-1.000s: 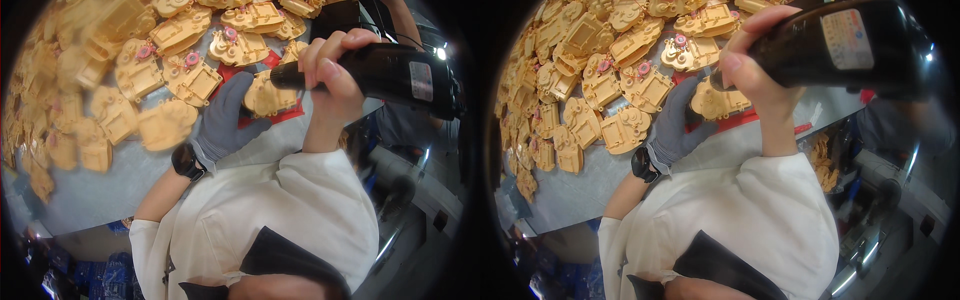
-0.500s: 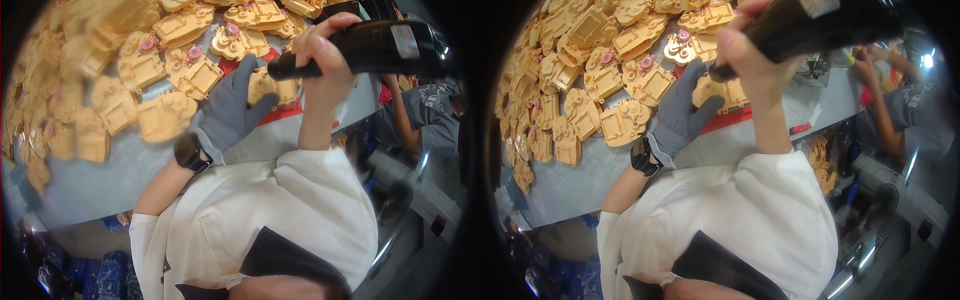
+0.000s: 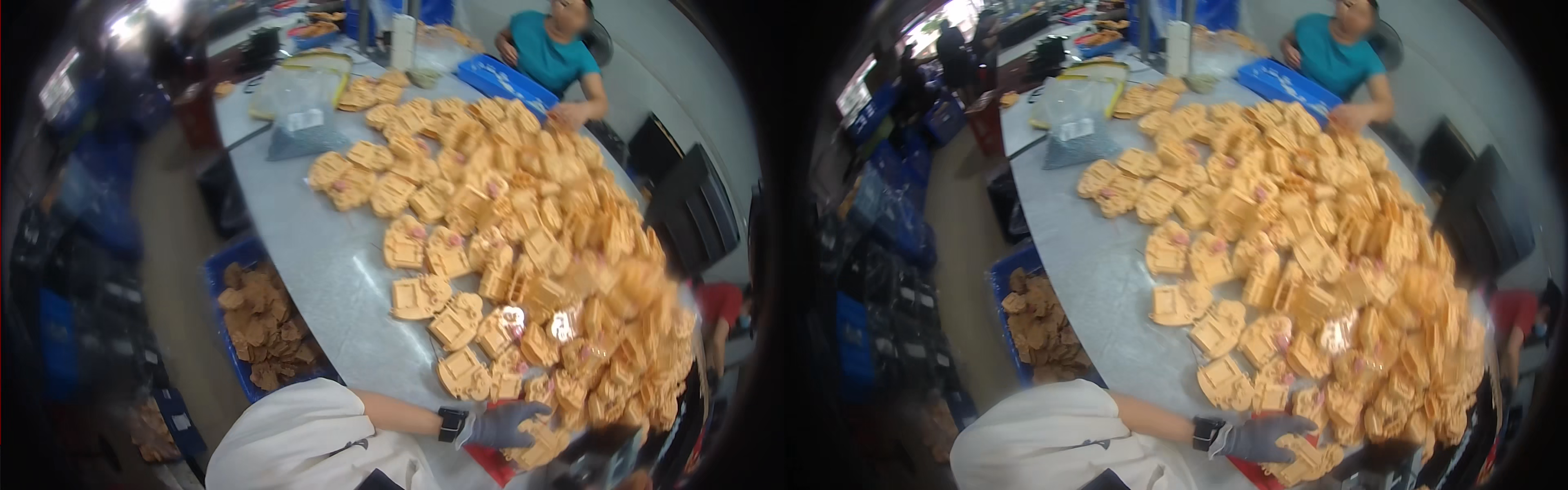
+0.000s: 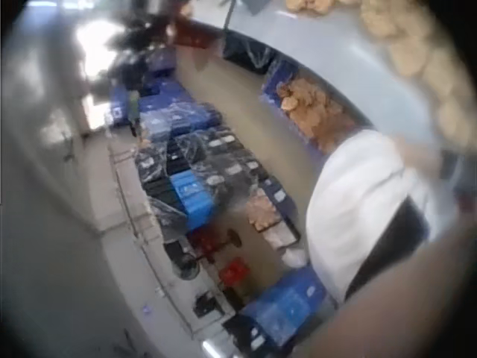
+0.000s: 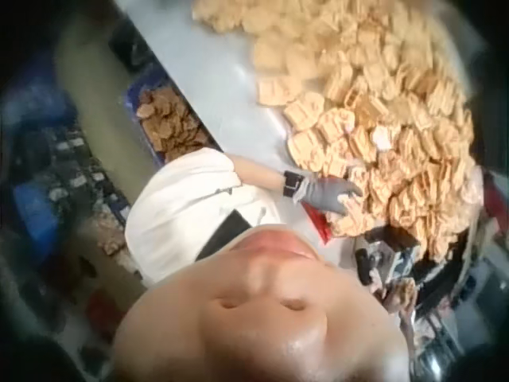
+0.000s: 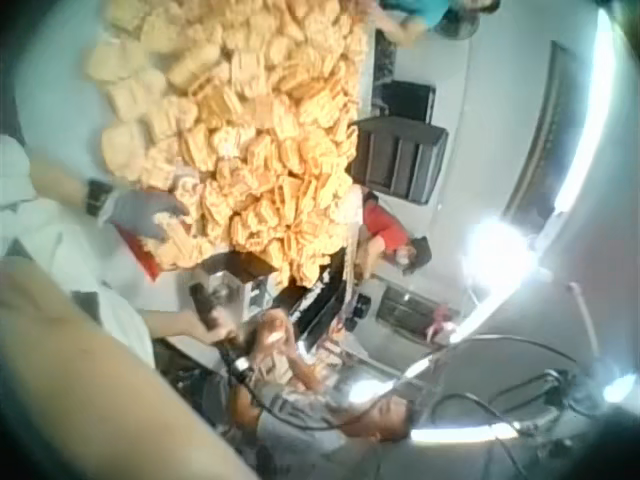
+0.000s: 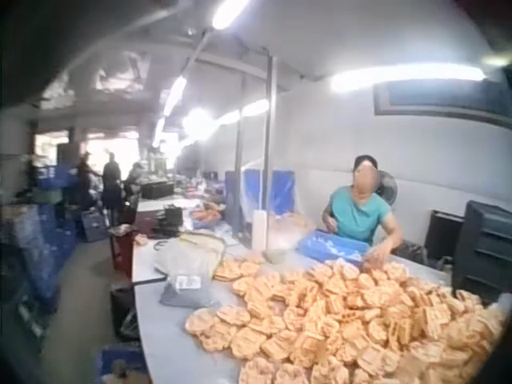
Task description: The person assembles plastic toy parts by picking them up from a pile, driving screws into each component using an electric screwdriver, and setting them down.
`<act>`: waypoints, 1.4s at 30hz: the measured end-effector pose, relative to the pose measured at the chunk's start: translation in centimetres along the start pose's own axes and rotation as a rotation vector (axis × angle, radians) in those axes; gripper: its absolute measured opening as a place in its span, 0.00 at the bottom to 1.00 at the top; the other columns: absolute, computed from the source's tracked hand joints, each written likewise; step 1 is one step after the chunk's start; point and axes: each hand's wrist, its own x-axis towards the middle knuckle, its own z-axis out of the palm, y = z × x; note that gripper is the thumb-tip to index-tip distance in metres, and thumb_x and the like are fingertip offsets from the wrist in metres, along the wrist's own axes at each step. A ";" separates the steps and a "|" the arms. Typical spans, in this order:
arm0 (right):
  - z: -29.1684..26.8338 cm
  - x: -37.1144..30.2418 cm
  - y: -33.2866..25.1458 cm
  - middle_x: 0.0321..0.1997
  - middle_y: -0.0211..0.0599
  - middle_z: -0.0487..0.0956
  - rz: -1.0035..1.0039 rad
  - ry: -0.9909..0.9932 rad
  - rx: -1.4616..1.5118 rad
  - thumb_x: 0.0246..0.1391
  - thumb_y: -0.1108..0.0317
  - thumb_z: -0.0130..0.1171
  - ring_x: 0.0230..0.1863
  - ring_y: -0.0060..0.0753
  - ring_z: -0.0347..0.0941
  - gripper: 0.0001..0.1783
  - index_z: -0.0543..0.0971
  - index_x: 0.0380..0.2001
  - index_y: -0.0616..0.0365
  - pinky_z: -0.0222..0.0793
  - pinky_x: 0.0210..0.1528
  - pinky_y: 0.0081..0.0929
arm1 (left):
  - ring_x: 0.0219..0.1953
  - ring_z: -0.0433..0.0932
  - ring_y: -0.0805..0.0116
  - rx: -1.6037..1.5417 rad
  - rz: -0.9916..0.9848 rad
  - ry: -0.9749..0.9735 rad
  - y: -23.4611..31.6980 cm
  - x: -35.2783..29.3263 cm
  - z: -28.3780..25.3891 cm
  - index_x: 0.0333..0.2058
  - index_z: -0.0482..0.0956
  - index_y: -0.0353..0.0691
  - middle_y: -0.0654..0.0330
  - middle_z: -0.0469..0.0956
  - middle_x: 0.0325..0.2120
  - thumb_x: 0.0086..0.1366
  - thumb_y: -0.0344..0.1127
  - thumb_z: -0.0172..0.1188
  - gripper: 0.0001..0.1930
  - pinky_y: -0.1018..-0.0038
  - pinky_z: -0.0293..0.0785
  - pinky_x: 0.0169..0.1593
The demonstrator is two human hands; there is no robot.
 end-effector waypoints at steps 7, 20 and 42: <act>2.5 3.4 -8.0 0.35 0.32 0.72 0.278 0.274 0.972 0.40 0.70 0.59 0.40 0.29 0.70 0.17 0.74 0.38 0.50 0.64 0.48 0.31 | 0.44 0.75 0.65 -0.005 -0.039 0.886 10.5 -16.8 -15.7 0.51 0.67 0.34 0.54 0.73 0.43 0.55 0.40 0.63 0.28 0.71 0.74 0.47; -8.0 8.6 -29.7 0.36 0.41 0.72 0.563 0.177 3.176 0.34 0.65 0.62 0.45 0.39 0.70 0.10 0.79 0.26 0.49 0.60 0.54 0.47 | 0.52 0.66 0.59 0.256 -0.080 1.899 -2.4 -25.7 -27.0 0.54 0.63 0.30 0.51 0.69 0.49 0.62 0.40 0.55 0.25 0.69 0.62 0.56; -8.0 -0.6 -42.7 0.45 0.36 0.70 -0.218 -0.304 3.968 0.43 0.72 0.58 0.52 0.32 0.67 0.13 0.75 0.36 0.52 0.60 0.54 0.29 | 0.63 0.48 0.40 0.771 0.550 -0.488 -2.5 13.2 8.8 0.59 0.58 0.54 0.38 0.58 0.56 0.35 0.53 0.63 0.47 0.42 0.32 0.63</act>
